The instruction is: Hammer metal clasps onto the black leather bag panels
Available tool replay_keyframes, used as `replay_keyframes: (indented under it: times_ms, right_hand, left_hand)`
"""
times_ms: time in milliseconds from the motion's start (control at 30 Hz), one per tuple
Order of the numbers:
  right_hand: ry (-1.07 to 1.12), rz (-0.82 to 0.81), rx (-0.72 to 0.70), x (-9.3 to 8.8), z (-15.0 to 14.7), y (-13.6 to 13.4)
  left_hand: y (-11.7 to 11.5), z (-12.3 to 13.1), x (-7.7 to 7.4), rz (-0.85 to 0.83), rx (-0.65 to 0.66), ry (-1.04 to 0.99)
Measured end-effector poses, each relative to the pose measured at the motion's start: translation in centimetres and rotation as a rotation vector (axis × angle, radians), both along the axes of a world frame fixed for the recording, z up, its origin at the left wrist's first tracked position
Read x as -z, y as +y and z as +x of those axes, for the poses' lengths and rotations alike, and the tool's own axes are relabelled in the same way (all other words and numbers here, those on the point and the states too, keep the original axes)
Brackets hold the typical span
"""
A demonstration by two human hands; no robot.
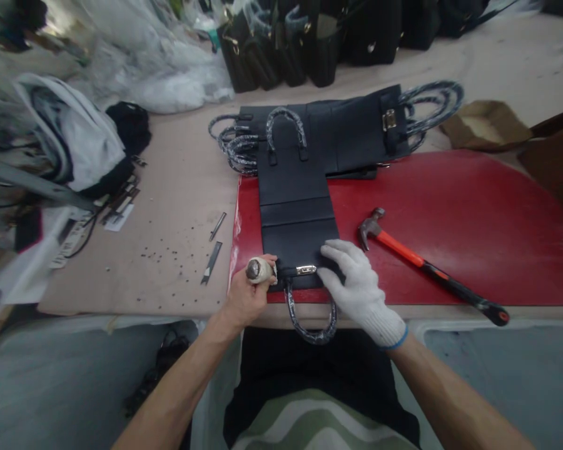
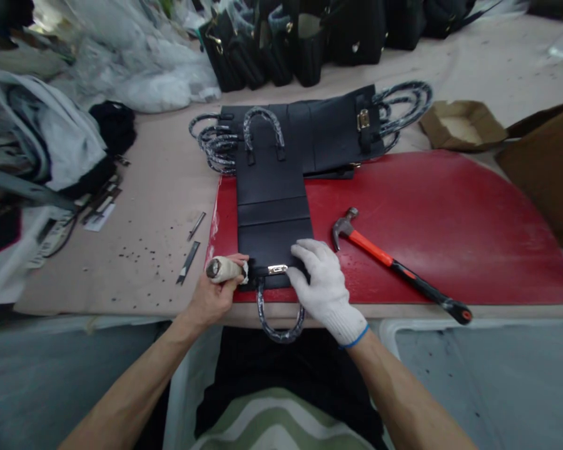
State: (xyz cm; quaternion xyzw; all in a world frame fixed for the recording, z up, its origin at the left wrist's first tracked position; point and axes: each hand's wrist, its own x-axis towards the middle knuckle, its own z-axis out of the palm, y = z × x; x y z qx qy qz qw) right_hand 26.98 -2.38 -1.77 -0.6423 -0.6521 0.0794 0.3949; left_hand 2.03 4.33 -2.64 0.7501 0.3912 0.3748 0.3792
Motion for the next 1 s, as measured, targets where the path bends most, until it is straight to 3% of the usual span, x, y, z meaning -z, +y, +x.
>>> replay_keyframes:
  times_ms: [133,267,433,533,600,667,800,900,1000]
  right_hand:
    - [-0.216,-0.040,0.251,-1.8,4.6,-1.6]
    - [-0.584,-0.327,0.419,-2.7,9.8,-4.2]
    - [-0.849,-0.526,0.458,-1.4,12.4,-7.0]
    - [-0.787,-0.538,0.406,-0.8,12.8,-7.3]
    - [-0.612,-0.552,0.420,-1.6,12.6,-7.0]
    - [-0.338,-0.558,0.447,-3.6,11.7,-6.6]
    - [0.221,-0.366,0.318,-10.7,7.3,-6.2]
    - [0.223,-0.154,0.196,-14.8,3.3,-6.3]
    - [-0.039,-0.079,0.003,-15.1,0.6,-6.0]
  left_hand:
    - [0.0,0.5,-0.6,-0.013,0.008,0.029]
    - [0.1,0.8,-0.8,0.009,0.014,0.064]
    - [0.4,0.7,-0.7,0.016,0.014,0.098]
    - [0.4,0.9,-0.8,0.006,0.011,0.103]
    - [0.3,1.1,-1.1,-0.009,0.008,0.121]
    - [0.2,1.2,-1.3,-0.031,0.005,0.142]
    - [0.1,1.3,-1.5,-0.041,0.006,0.124]
    - [0.3,1.2,-1.3,-0.020,0.012,0.102]
    - [0.4,1.2,-1.0,-0.009,0.020,0.104]
